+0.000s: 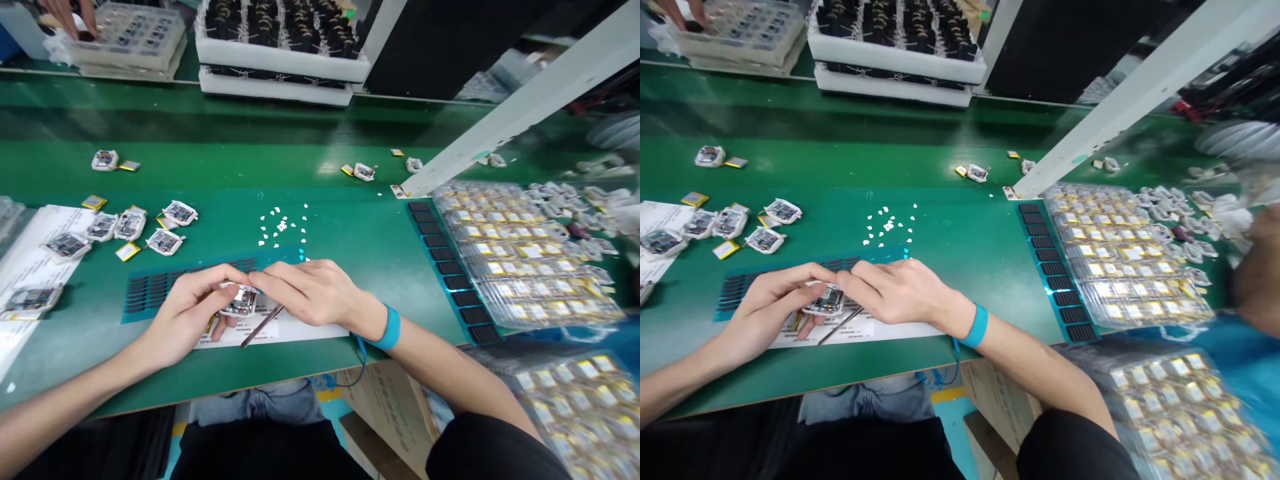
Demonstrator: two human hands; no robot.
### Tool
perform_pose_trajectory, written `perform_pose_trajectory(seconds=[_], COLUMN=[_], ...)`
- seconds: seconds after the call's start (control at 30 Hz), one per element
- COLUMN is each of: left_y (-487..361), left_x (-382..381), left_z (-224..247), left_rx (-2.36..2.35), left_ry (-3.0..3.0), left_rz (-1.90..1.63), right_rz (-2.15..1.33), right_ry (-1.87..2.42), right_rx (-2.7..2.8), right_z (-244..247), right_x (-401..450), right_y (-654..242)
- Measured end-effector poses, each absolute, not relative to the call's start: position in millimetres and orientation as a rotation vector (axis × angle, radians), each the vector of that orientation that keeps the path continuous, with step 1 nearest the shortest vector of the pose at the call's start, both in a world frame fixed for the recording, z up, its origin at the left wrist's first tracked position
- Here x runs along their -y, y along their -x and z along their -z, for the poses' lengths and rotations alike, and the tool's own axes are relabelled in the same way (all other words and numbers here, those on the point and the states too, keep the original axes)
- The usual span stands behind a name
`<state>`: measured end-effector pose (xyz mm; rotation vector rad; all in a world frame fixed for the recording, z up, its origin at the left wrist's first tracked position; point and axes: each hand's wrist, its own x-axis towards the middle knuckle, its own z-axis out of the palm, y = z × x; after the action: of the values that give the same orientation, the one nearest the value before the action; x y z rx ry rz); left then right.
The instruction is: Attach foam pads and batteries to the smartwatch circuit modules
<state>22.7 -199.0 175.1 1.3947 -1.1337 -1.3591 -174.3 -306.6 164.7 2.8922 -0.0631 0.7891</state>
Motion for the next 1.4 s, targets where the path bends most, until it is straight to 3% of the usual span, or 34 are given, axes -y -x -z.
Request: perform_pose_trajectory(seconds=[0.27,0.53,1.03,1.4], left_y=[-22.1,-19.7,-7.6,-9.9], left_x=[200.1,198.4,179.7,176.4], left_z=[-171.6,-172.6,-160.2,-155.4], left_rx=[1.063,1.075,1.306,1.515], left_ry=[-1.458,-1.423,-1.368,-1.36], left_rz=[1.314,1.338,0.949,0.763], right_rz=[-0.93,-0.888,-0.816,-1.063], right_ry=[-2.932,-2.911,-2.872,-3.815], right_rx=[0.734,0.102,0.017,0.556], right_z=[-155.6,-165.8,-173.7,-170.6], right_x=[333.5,314.9,292.9,296.2], right_y=[170.7,172.9,174.2,162.3])
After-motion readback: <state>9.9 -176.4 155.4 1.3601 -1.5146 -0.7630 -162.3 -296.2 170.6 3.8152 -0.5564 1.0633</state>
